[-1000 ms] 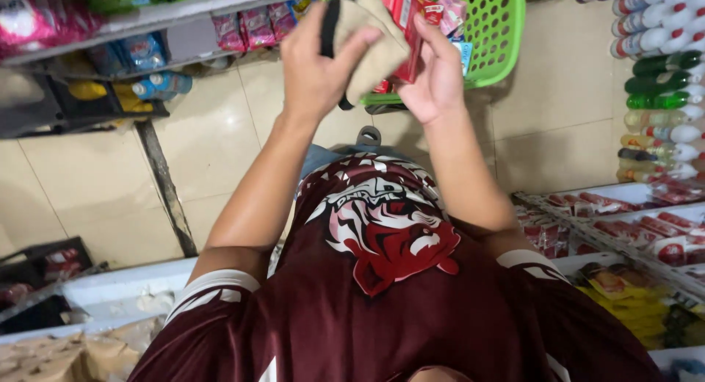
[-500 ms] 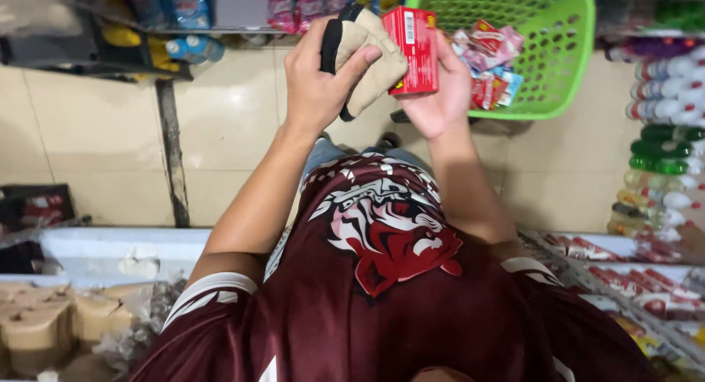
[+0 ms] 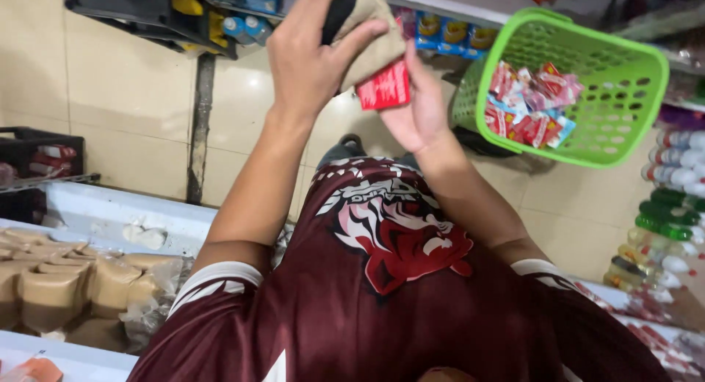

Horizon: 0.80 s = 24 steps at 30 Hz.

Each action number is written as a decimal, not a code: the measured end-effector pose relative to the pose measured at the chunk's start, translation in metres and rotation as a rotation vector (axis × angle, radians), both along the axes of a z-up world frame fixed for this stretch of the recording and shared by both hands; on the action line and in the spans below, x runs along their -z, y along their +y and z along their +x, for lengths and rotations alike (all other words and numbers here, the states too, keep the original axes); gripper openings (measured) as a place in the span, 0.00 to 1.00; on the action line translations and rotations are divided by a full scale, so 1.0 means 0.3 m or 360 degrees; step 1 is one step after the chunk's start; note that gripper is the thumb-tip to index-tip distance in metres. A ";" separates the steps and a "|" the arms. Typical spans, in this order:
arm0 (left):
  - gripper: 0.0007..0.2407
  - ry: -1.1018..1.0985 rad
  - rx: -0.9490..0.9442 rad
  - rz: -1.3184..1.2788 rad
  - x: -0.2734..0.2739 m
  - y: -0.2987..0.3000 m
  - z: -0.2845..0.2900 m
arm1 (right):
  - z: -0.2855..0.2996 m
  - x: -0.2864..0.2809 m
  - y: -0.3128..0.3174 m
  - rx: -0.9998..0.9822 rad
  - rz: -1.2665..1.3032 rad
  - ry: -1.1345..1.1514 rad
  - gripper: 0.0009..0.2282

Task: Stocking and organizing small red boxes of dye wax onto store shelves from a basket.

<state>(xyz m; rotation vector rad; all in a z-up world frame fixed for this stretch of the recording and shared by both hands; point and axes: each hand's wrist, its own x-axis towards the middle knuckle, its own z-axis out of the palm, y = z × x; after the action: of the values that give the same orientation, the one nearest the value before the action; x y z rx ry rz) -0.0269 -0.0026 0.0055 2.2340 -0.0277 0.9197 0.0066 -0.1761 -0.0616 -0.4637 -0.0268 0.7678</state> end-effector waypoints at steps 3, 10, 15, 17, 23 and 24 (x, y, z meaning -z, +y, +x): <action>0.21 0.0033 -0.0022 -0.0114 0.001 0.075 -0.047 | -0.014 0.029 0.084 -0.0098 -0.0023 0.0079 0.18; 0.21 0.0025 -0.0087 0.0143 0.130 0.221 -0.154 | -0.046 0.031 0.272 -0.0380 -0.0005 0.0184 0.17; 0.18 -0.0011 -0.0507 -0.0053 0.018 0.311 -0.256 | -0.094 0.053 0.370 -0.0576 -0.0023 0.0199 0.17; 0.20 -0.0031 -0.0467 0.0004 0.077 0.329 -0.283 | -0.092 0.034 0.418 -0.0636 0.0070 0.0036 0.19; 0.22 0.0032 -0.0516 0.0157 0.120 0.291 -0.375 | -0.115 0.029 0.453 -0.0777 -0.0053 0.0039 0.19; 0.22 0.0037 -0.0561 0.0158 0.117 0.308 -0.387 | -0.124 0.044 0.454 -0.0822 -0.0052 0.0041 0.19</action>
<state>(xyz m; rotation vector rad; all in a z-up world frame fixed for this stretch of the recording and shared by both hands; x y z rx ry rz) -0.1429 0.0898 -0.0296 2.3856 0.3478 1.0968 -0.0307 -0.0400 -0.0747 -0.4835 -0.1134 1.2824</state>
